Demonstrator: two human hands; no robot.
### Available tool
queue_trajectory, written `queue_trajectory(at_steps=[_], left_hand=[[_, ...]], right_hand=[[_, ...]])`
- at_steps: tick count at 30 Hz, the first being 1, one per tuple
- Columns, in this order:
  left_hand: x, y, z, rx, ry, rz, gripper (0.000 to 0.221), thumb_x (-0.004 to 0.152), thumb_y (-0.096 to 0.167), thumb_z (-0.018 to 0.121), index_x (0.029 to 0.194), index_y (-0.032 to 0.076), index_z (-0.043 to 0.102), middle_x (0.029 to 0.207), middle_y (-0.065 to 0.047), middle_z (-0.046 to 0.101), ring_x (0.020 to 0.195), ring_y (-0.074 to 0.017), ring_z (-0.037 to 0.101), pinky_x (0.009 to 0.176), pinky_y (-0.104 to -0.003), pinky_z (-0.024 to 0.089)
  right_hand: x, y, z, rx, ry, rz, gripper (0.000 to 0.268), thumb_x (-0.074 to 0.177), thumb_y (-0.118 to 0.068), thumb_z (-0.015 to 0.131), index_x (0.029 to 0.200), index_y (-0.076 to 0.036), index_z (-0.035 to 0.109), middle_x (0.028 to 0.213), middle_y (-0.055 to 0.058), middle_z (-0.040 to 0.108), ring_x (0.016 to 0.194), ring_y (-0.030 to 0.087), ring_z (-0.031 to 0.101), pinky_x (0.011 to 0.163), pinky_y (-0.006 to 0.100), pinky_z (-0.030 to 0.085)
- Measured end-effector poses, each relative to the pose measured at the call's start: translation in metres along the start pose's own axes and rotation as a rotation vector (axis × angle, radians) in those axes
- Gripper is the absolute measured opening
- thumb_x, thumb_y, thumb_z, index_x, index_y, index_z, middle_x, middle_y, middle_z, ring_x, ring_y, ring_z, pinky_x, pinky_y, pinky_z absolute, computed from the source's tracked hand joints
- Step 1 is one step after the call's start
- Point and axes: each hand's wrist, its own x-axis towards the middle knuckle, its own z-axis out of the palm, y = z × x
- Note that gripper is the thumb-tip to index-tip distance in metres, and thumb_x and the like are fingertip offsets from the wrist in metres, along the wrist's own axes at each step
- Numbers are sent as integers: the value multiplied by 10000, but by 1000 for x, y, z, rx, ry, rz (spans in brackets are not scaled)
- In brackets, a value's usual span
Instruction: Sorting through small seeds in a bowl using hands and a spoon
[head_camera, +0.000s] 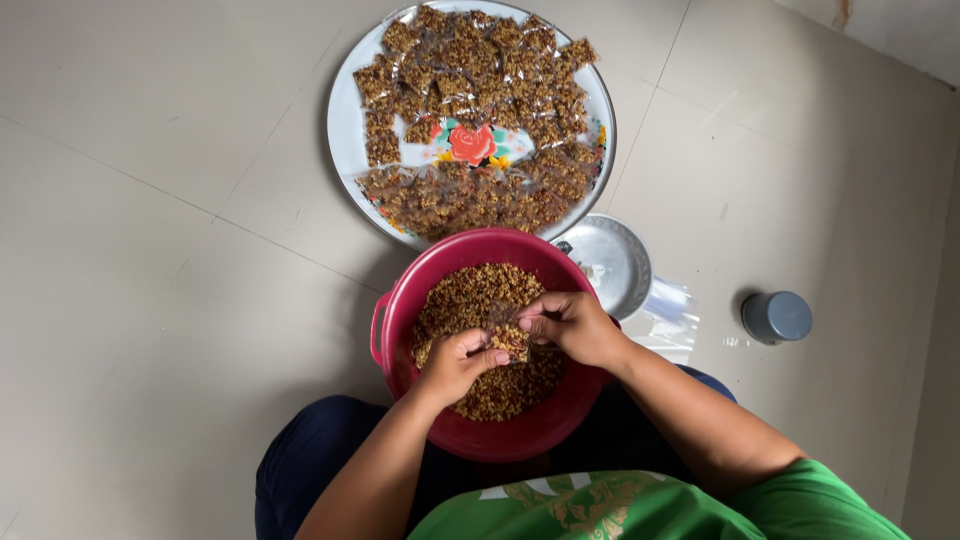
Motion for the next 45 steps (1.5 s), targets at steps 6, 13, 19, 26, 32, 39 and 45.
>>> queue_trajectory(at_steps=[6, 13, 19, 26, 32, 39, 45], left_hand=[[6, -29, -6, -178, -28, -60, 626, 959, 301, 735, 1425, -20, 468, 1386, -325, 557, 1245, -485, 574, 1038, -568, 476], [9, -24, -5, -97, -87, -123, 442, 905, 305, 698, 1281, 82, 638, 1235, -99, 716, 1097, -188, 704, 977, -299, 563], [13, -17, -11, -61, -102, -191, 418, 903, 338, 696, 1264, 129, 673, 1235, -58, 710, 1095, -170, 686, 939, -324, 558], [14, -25, -9, 16, -118, -204, 366, 898, 343, 712, 1218, 166, 697, 1203, -23, 719, 1114, -148, 670, 964, -306, 494], [15, -32, -11, 16, -137, -197, 372, 897, 340, 706, 1220, 155, 691, 1205, -27, 712, 1100, -151, 670, 956, -302, 505], [12, -24, -12, -44, -153, -212, 406, 913, 292, 669, 1278, 113, 655, 1282, -61, 705, 1107, -149, 691, 964, -289, 541], [9, -31, -5, -7, -195, -187, 431, 922, 316, 660, 1296, 104, 633, 1320, -59, 688, 1131, -155, 671, 995, -301, 521]], right_hand=[[47, -31, -29, -164, 63, -75, 100, 919, -67, 710, 970, -44, 793, 748, 150, 751, 726, 221, 675, 785, 377, 563], [185, 11, -98, -559, 274, -303, 65, 968, -138, 712, 1024, -107, 704, 975, 70, 775, 854, 218, 734, 715, 342, 566], [250, 17, -87, -629, 292, -15, 79, 1022, -36, 558, 1038, -58, 632, 1012, 145, 718, 847, 276, 706, 630, 340, 596], [277, 52, -71, -881, 78, 87, 81, 1094, -93, 482, 1056, -56, 543, 802, 110, 591, 676, 239, 578, 556, 340, 514], [257, 23, -65, -1087, -107, 238, 504, 1004, 11, 504, 1484, -128, 431, 954, 160, 649, 841, 272, 640, 701, 346, 601], [192, 62, -101, -983, 259, -415, 484, 912, 20, 507, 1389, -20, 576, 1320, 290, 639, 1225, 470, 585, 1003, 578, 503], [85, 162, -167, -1093, 912, -243, 189, 958, -158, 597, 1127, -169, 680, 1011, 50, 730, 769, 347, 690, 593, 492, 530]])
